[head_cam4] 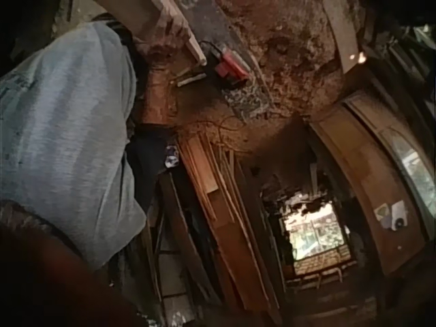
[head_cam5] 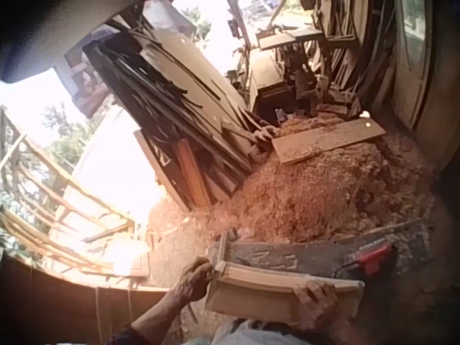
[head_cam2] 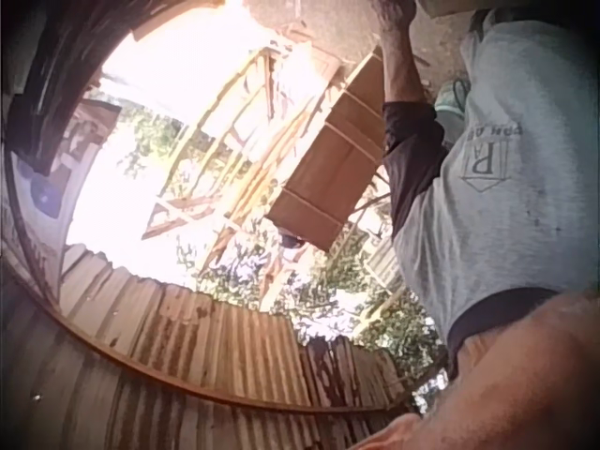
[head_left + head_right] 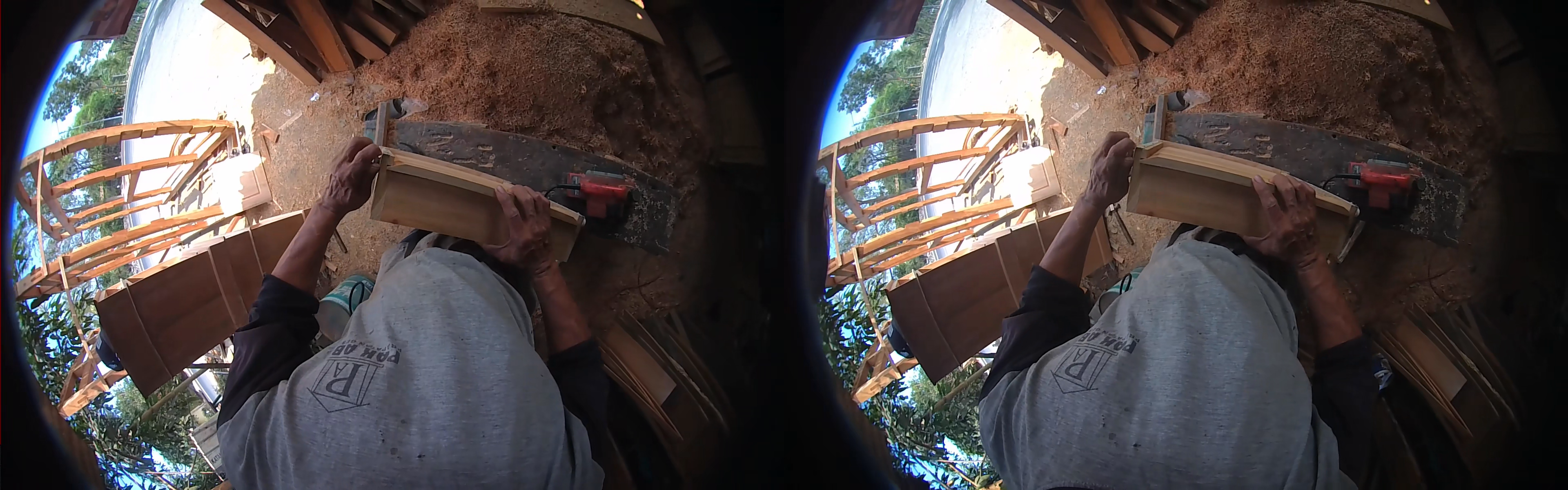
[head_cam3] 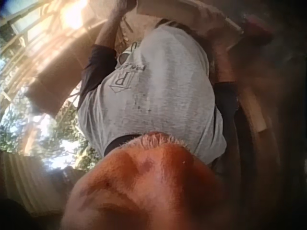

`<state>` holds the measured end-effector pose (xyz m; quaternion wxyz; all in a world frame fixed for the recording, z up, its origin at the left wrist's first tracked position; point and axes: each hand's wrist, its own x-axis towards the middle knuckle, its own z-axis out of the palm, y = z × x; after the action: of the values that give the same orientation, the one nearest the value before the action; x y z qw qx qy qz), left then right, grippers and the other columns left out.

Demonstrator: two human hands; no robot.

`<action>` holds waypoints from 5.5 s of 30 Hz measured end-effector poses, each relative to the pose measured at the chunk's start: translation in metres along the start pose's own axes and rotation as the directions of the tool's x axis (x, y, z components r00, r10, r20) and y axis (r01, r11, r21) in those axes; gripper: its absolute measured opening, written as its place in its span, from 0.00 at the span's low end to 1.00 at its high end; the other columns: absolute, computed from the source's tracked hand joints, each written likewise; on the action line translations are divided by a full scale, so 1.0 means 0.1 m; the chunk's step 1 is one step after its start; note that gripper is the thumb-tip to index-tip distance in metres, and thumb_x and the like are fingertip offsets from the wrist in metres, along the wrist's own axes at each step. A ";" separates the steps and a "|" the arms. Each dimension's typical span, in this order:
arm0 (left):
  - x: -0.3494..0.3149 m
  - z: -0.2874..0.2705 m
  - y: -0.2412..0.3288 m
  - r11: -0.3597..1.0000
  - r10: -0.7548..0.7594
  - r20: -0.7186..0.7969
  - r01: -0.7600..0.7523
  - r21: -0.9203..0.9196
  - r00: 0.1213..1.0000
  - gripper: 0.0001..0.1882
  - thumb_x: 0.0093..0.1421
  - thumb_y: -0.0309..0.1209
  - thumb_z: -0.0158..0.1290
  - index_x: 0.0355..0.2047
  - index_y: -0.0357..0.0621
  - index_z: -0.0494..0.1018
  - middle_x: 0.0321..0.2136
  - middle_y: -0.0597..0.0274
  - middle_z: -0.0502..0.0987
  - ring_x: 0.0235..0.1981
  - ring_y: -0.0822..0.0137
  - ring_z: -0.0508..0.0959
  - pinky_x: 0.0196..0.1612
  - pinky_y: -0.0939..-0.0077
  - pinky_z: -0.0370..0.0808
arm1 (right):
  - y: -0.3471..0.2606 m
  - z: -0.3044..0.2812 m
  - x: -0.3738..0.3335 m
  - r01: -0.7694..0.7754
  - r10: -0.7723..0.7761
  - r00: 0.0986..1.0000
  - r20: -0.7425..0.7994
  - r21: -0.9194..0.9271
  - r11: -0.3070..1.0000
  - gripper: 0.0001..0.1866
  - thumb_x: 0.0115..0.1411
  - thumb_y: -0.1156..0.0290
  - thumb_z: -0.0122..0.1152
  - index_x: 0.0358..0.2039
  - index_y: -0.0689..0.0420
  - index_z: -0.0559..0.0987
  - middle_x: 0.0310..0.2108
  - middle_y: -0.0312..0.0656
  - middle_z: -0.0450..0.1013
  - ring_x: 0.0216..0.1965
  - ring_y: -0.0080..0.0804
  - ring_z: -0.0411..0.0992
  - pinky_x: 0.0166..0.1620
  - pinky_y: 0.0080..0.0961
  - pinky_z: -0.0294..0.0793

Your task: The person measures a wooden drawer component with a ruler and marks it with a pencil. They position a metal runner on the side of the drawer and secure it using a power drill and pliers.

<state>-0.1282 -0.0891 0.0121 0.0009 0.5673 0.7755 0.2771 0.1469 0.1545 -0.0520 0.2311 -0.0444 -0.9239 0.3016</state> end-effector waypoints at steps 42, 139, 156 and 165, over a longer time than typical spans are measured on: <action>0.37 -0.49 0.49 0.968 0.069 0.432 -0.165 0.189 0.899 0.13 0.66 0.32 0.53 0.49 0.44 0.69 0.45 0.57 0.73 0.47 0.54 0.77 0.48 0.61 0.77 | 0.17 -0.18 -0.07 0.079 -0.080 0.997 0.016 0.073 0.994 0.51 0.38 0.54 0.79 0.63 0.59 0.68 0.51 0.52 0.68 0.52 0.53 0.70 0.55 0.49 0.67; 0.97 0.11 0.72 0.982 0.173 0.234 -0.150 -0.115 0.957 0.17 0.67 0.34 0.54 0.54 0.48 0.68 0.44 0.61 0.76 0.43 0.58 0.80 0.42 0.63 0.80 | 0.76 -0.37 -0.36 0.062 -0.062 0.998 0.015 -0.026 0.998 0.59 0.41 0.45 0.79 0.68 0.61 0.60 0.58 0.54 0.67 0.58 0.53 0.67 0.63 0.51 0.64; 1.07 -0.09 0.59 0.946 0.217 0.519 -0.310 0.099 0.827 0.11 0.64 0.35 0.53 0.38 0.43 0.67 0.30 0.59 0.67 0.26 0.59 0.74 0.30 0.63 0.73 | 0.67 -0.39 -0.25 0.039 -0.039 0.999 0.024 0.010 0.999 0.59 0.35 0.52 0.82 0.68 0.55 0.62 0.54 0.48 0.68 0.55 0.48 0.69 0.59 0.48 0.64; 0.92 -0.17 0.62 0.993 -0.017 0.637 -0.060 0.099 0.771 0.06 0.66 0.31 0.48 0.36 0.42 0.65 0.29 0.57 0.66 0.26 0.56 0.73 0.30 0.58 0.72 | 0.62 -0.40 -0.21 0.068 -0.069 0.997 0.031 0.039 0.997 0.57 0.34 0.54 0.81 0.67 0.54 0.65 0.53 0.48 0.68 0.55 0.49 0.69 0.57 0.47 0.65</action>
<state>-0.1117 -0.0031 0.0817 0.2278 0.6355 0.7373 0.0245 0.1796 0.2220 -0.0681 0.2272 -0.0034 -0.9226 0.3117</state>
